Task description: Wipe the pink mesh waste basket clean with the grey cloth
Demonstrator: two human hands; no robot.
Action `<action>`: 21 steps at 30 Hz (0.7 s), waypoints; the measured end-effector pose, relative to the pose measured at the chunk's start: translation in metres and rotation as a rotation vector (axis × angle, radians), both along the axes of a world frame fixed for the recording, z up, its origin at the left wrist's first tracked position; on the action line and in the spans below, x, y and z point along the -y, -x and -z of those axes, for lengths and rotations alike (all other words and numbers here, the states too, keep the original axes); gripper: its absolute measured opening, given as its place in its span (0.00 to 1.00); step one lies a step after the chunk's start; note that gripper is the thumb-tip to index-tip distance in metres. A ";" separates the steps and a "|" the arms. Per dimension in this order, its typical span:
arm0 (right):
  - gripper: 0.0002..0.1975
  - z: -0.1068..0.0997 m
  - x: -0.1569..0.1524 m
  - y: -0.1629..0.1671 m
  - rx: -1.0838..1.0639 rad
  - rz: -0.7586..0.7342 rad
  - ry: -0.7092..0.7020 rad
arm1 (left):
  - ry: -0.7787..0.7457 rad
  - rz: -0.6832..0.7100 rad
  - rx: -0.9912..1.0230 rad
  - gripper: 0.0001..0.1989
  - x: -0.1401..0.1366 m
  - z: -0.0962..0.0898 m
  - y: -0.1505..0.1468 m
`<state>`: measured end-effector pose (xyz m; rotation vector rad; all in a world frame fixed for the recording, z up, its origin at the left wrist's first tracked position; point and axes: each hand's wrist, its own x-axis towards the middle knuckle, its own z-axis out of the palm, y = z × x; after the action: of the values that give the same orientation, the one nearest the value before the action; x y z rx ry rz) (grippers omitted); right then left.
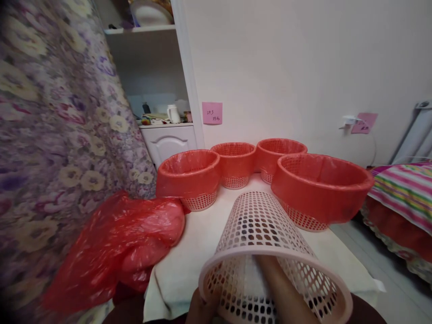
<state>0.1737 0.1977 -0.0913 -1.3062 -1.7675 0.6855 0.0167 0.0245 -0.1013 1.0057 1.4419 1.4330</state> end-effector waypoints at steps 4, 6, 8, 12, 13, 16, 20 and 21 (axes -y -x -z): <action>0.15 -0.003 0.001 0.001 0.149 -0.073 0.019 | 0.014 -0.042 -0.027 0.25 -0.001 0.003 0.000; 0.19 -0.008 0.012 0.001 0.232 -0.085 -0.002 | 0.044 -0.074 -0.030 0.25 -0.001 0.001 -0.001; 0.27 -0.012 0.035 -0.001 0.324 -0.096 -0.022 | 0.072 -0.093 -0.033 0.25 -0.001 -0.001 -0.001; 0.34 -0.008 0.107 -0.011 0.453 -0.176 -0.031 | 0.050 -0.084 -0.048 0.21 -0.001 -0.007 -0.002; 0.32 -0.005 0.125 -0.015 0.465 -0.200 -0.024 | 0.044 -0.074 -0.049 0.21 -0.001 -0.008 -0.002; 0.29 0.004 0.165 -0.028 0.433 -0.349 0.025 | 0.030 -0.037 -0.043 0.20 -0.002 -0.013 -0.001; 0.31 -0.002 0.174 -0.044 0.306 -0.510 0.018 | -0.005 -0.014 -0.053 0.20 -0.001 -0.032 0.004; 0.30 -0.007 0.169 -0.046 0.260 -0.505 -0.011 | -0.022 -0.003 -0.058 0.20 0.000 -0.037 0.005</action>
<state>0.2201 0.0287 -0.0840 -0.9742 -2.3472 0.8013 0.0115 0.0245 -0.0638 1.0671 1.4731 1.4352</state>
